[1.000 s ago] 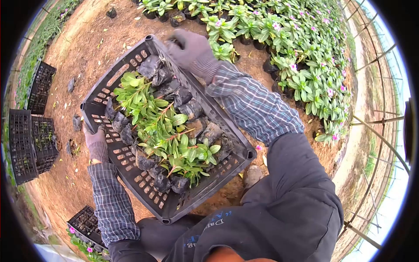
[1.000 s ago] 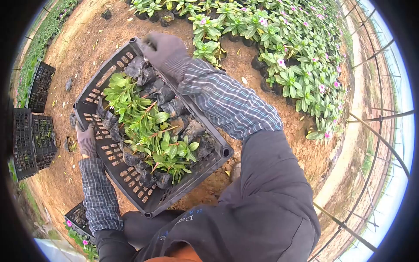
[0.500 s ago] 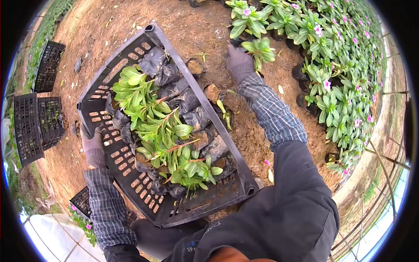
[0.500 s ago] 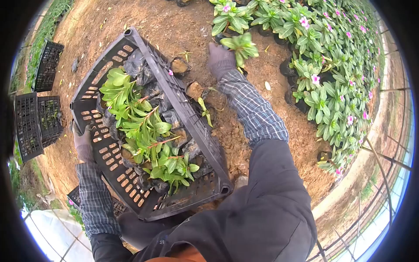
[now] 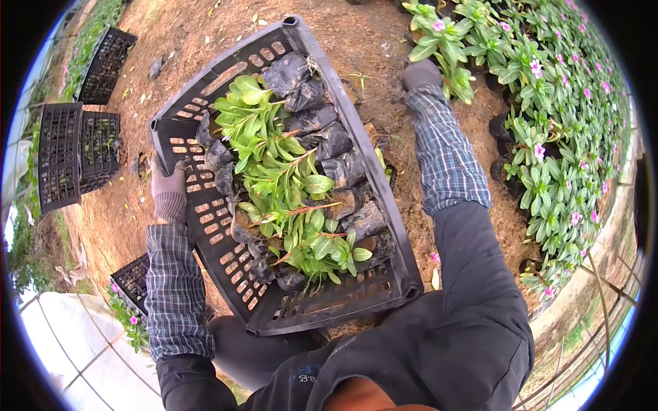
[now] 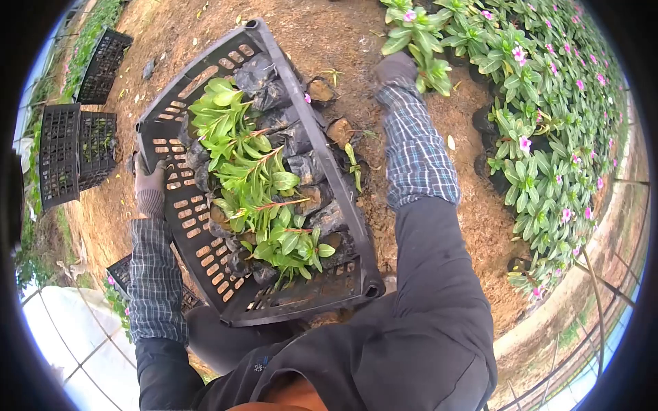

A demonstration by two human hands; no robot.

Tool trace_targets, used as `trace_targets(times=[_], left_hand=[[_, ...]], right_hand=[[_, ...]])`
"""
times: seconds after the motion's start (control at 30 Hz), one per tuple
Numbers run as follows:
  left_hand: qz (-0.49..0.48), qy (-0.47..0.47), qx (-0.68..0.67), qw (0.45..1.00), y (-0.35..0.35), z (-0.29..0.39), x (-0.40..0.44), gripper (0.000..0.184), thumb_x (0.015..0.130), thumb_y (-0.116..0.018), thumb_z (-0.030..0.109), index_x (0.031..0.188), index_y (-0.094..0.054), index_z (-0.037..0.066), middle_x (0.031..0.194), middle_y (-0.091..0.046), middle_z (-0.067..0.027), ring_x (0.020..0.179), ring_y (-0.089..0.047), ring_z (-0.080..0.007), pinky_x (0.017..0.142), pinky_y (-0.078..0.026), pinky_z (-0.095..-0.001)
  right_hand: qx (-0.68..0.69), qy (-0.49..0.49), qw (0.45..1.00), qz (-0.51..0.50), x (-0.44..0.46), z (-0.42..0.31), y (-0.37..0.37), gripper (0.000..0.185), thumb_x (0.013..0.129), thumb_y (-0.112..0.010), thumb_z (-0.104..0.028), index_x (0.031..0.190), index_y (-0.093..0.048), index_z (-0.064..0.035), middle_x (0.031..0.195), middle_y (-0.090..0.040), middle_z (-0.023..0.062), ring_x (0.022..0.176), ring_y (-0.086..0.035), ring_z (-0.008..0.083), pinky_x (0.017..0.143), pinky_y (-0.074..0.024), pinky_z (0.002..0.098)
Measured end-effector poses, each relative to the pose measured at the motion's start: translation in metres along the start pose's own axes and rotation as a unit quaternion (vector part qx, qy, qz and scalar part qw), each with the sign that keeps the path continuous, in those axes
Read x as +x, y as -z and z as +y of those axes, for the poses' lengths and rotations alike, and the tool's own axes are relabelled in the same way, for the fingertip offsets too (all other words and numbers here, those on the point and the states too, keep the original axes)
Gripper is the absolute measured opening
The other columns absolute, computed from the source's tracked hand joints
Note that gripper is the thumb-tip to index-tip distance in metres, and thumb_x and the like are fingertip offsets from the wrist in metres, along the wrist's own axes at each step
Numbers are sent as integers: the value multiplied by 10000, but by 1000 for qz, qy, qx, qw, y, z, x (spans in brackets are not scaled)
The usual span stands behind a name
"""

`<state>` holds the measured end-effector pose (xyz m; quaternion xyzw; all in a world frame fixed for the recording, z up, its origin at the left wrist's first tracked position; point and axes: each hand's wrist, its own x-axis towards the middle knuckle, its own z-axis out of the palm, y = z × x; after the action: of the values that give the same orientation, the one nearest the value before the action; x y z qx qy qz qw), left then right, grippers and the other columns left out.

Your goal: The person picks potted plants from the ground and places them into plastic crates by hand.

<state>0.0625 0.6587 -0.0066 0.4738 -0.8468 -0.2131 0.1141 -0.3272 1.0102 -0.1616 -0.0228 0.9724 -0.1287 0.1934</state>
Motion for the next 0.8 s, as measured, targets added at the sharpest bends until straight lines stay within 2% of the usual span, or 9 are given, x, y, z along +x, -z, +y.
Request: trace_targets(times=[0.1,0.2,0.3,0.33,0.47,0.53,0.6,0.73,0.8], left_hand=[[-12,-17,-8,1000,7,31,-12,663,737,-625,155,1301,-326,-24,1193,-502,-227,1101,-506,-284,923,-389,-316],[-2,-27,-18,999,8,34,-16,650,737,-618,159,1288,-335,-36,1167,-519,-234,1074,-526,-301,909,-404,-327],[-10,-22,-43,999,-5,2,3,606,738,-609,176,1264,-372,-8,1120,-554,-203,1009,-564,-277,848,-443,-334],[-23,-18,-49,998,3,21,-6,589,742,-601,176,1255,-378,-8,1094,-566,-209,990,-573,-290,837,-449,-344],[-18,35,-25,999,7,35,-13,557,762,-585,214,1230,-383,-11,1016,-575,-269,973,-570,-356,828,-455,-386],[-7,33,-24,999,0,31,-9,550,763,-585,207,1228,-384,-7,1011,-575,-271,975,-568,-360,828,-456,-391],[4,23,-16,1000,-4,26,-6,542,763,-584,199,1226,-386,-3,1006,-575,-274,977,-566,-365,829,-458,-396],[-14,-2,-49,999,6,32,-10,548,755,-589,160,1231,-367,4,996,-584,-259,968,-574,-357,828,-466,-400],[-59,84,-91,990,10,40,-10,546,742,-596,113,1232,-390,-9,1077,-554,-256,1030,-545,-349,875,-438,-368]], right_hand=[[98,31,986,130,-8,50,-4,337,779,-583,-340,920,-614,-36,841,-633,154,764,-622,260,667,-477,355],[273,72,953,112,-55,31,48,298,768,-628,-316,827,-596,-26,627,-586,58,517,-559,150,511,-446,283],[403,154,895,111,-100,-19,112,259,798,-638,-255,874,-594,-11,639,-560,-6,454,-465,66,404,-365,211],[453,176,869,98,-130,-48,135,301,812,-618,-215,997,-566,16,658,-579,46,426,-458,77,383,-369,222],[509,270,817,-33,-205,-134,159,309,837,-591,-177,1055,-526,31,660,-564,47,421,-434,48,349,-336,176],[523,315,785,-108,-229,-174,136,318,844,-580,-176,1069,-508,37,661,-558,50,421,-436,50,344,-341,171],[471,312,797,-213,-244,-206,102,316,846,-590,-194,1065,-511,19,710,-562,20,447,-422,24,354,-324,148],[369,243,847,-296,-254,-250,4,300,832,-595,-205,1027,-546,18,692,-573,57,479,-481,73,393,-380,199],[309,268,888,-211,-207,-254,-86,286,811,-600,-225,964,-588,16,700,-600,92,536,-552,124,440,-440,250]])
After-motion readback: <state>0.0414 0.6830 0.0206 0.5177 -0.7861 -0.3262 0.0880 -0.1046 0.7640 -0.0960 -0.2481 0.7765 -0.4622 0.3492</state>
